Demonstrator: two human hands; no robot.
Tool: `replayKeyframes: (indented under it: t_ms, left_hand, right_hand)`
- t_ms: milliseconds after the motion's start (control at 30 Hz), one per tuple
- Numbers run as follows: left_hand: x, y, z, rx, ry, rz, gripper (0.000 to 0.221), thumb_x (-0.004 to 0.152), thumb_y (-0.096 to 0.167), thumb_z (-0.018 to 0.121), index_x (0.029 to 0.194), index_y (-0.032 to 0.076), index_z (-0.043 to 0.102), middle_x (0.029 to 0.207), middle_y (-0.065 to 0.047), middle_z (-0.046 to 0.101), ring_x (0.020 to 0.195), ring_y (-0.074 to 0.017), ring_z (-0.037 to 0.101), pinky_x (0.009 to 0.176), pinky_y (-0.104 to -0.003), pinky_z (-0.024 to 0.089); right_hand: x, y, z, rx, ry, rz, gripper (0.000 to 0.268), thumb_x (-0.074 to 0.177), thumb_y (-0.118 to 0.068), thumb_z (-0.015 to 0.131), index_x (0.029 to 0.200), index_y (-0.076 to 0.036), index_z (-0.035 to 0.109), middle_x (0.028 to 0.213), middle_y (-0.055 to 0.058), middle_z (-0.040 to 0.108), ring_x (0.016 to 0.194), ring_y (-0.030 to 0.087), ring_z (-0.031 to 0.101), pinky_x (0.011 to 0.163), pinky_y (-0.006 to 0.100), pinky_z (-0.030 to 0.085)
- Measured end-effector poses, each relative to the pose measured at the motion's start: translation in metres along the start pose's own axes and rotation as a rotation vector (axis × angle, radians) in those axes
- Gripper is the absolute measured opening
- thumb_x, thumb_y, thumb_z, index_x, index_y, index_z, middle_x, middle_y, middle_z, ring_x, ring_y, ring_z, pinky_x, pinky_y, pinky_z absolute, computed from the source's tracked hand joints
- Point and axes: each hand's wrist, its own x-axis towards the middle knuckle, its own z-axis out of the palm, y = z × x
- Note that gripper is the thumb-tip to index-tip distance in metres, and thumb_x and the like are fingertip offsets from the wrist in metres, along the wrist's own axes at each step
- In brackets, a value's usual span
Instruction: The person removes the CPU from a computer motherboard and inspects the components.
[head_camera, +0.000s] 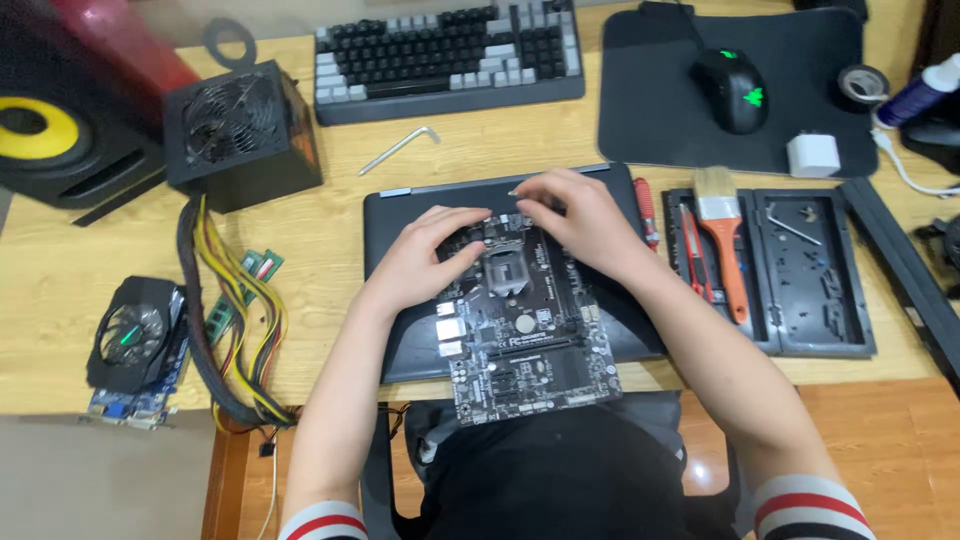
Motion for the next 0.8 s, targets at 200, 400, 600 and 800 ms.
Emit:
replayKeyframes:
  t_ms: [200,400,600,800]
  left_hand:
    - [-0.002,-0.007,0.002,-0.031,0.031,0.038,0.04,0.096,0.019,0.07,0.133,0.006,0.066,0.13,-0.013,0.071,0.121,-0.0294,0.066,0.102,-0.038,0.053]
    - [-0.005,0.0,-0.003,-0.182,0.105,0.06,0.041,0.102,0.016,0.064,0.142,0.006,0.06,0.141,-0.013,0.064,0.132,-0.0297,0.063,0.109,-0.038,0.051]
    - [0.013,-0.008,-0.001,-0.059,0.073,0.135,0.031,0.098,0.016,0.07,0.126,0.004,0.07,0.132,-0.015,0.067,0.122,-0.0294,0.066,0.104,-0.038,0.052]
    - [0.027,-0.019,-0.002,-0.156,0.018,-0.041,0.022,0.098,0.02,0.069,0.111,0.004,0.075,0.103,-0.006,0.078,0.092,-0.0159,0.074,0.08,-0.03,0.057]
  right_hand:
    - [-0.003,0.009,0.005,-0.184,0.044,0.011,0.011,0.094,-0.01,0.075,0.105,-0.007,0.076,0.101,0.008,0.068,0.099,0.023,0.065,0.087,0.035,0.051]
    - [-0.007,0.014,0.006,-0.392,0.071,-0.154,0.016,0.093,-0.013,0.072,0.108,-0.009,0.078,0.131,0.009,0.064,0.13,0.031,0.051,0.105,0.045,0.039]
    - [-0.016,0.03,0.008,-0.329,-0.019,-0.075,0.024,0.094,-0.015,0.069,0.116,-0.009,0.076,0.129,0.009,0.065,0.129,0.031,0.052,0.108,0.046,0.039]
    - [-0.013,0.023,-0.015,-0.348,0.05,-0.165,0.025,0.099,-0.012,0.067,0.123,-0.008,0.075,0.132,0.013,0.065,0.132,0.032,0.053,0.112,0.045,0.04]
